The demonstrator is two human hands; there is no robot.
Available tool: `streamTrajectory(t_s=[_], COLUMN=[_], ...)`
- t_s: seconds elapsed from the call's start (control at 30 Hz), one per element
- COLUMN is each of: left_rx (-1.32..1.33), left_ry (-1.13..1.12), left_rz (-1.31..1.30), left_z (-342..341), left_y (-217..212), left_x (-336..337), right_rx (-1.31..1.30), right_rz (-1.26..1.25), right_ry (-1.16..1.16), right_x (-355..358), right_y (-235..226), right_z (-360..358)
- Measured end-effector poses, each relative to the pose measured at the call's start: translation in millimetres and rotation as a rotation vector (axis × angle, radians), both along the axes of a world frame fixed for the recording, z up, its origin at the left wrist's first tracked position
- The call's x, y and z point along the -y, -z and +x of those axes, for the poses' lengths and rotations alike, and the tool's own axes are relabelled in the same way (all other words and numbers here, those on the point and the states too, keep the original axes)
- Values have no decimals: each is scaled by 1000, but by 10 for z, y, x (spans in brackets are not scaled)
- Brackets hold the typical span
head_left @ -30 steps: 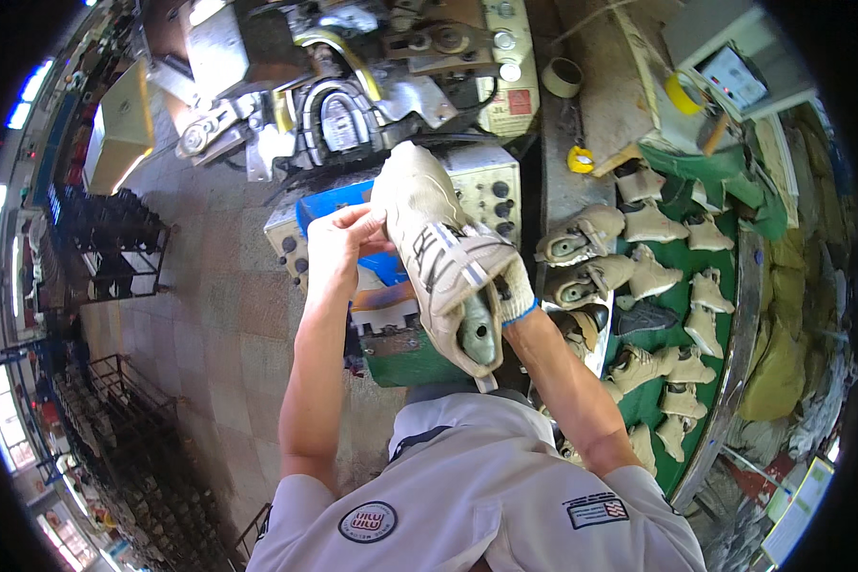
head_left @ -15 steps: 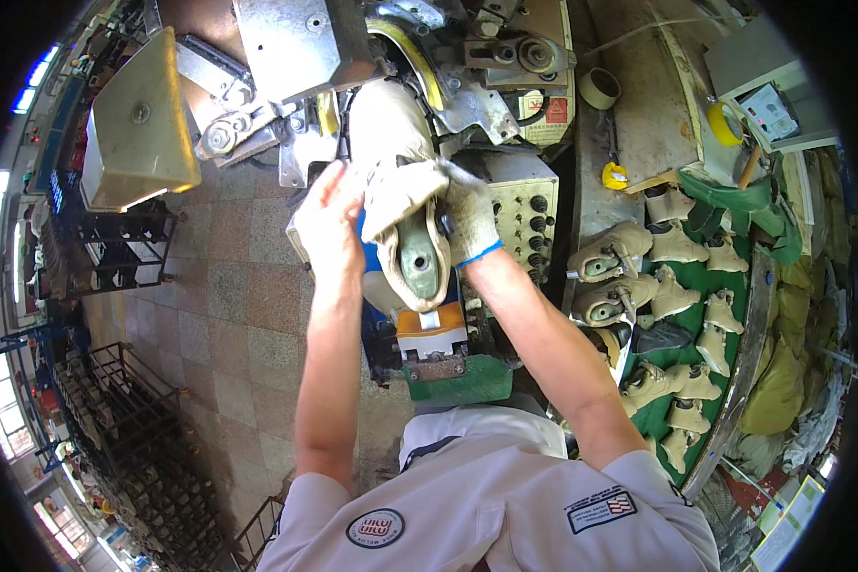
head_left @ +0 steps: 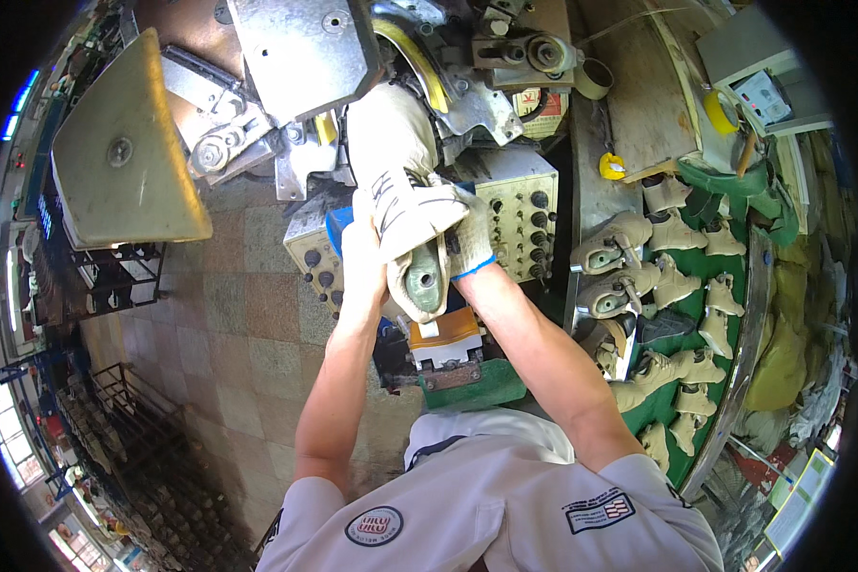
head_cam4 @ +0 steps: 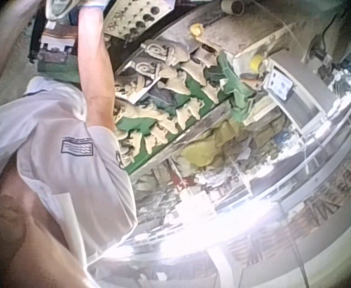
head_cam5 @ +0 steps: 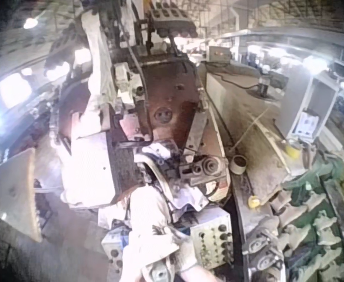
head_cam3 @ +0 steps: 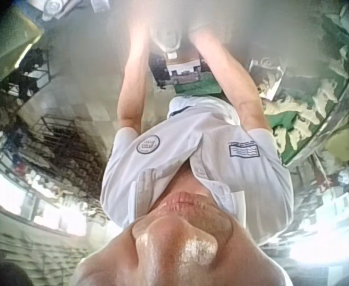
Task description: The person places a shoe upper onto a machine press, activates the machine to press the sole onto the shoe, then removes the shoe and places it onto a conveyor belt.
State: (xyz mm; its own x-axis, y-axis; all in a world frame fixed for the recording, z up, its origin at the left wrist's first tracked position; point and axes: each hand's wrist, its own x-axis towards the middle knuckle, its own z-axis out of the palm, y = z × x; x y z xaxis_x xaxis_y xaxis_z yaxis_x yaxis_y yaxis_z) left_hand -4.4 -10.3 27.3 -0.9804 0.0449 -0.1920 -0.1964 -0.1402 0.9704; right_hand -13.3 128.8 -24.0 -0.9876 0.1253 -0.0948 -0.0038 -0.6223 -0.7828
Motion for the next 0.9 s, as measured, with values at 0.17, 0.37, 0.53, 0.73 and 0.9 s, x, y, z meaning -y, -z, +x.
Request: streamTrajectory(t_s=[0.17, 0.37, 0.53, 0.73, 0.9], left_rx=[-81, -24, -152, -114, 45], left_ry=[-2, 29, 84, -21, -52], left_rz=[-72, 38, 67, 158, 97], left_z=[-8, 47, 36, -17, 89], left_y=[68, 208, 442, 616, 493], left_x=[-46, -6, 30, -2, 43], right_rx=[-126, 49, 135, 173, 169], right_rz=[353, 414, 283, 375, 290], right_ry=[40, 73, 95, 72, -57], right_x=[-64, -56, -5, 7, -209], right_y=[2, 11, -122, -344, -319], right_z=[-14, 32, 46, 67, 138])
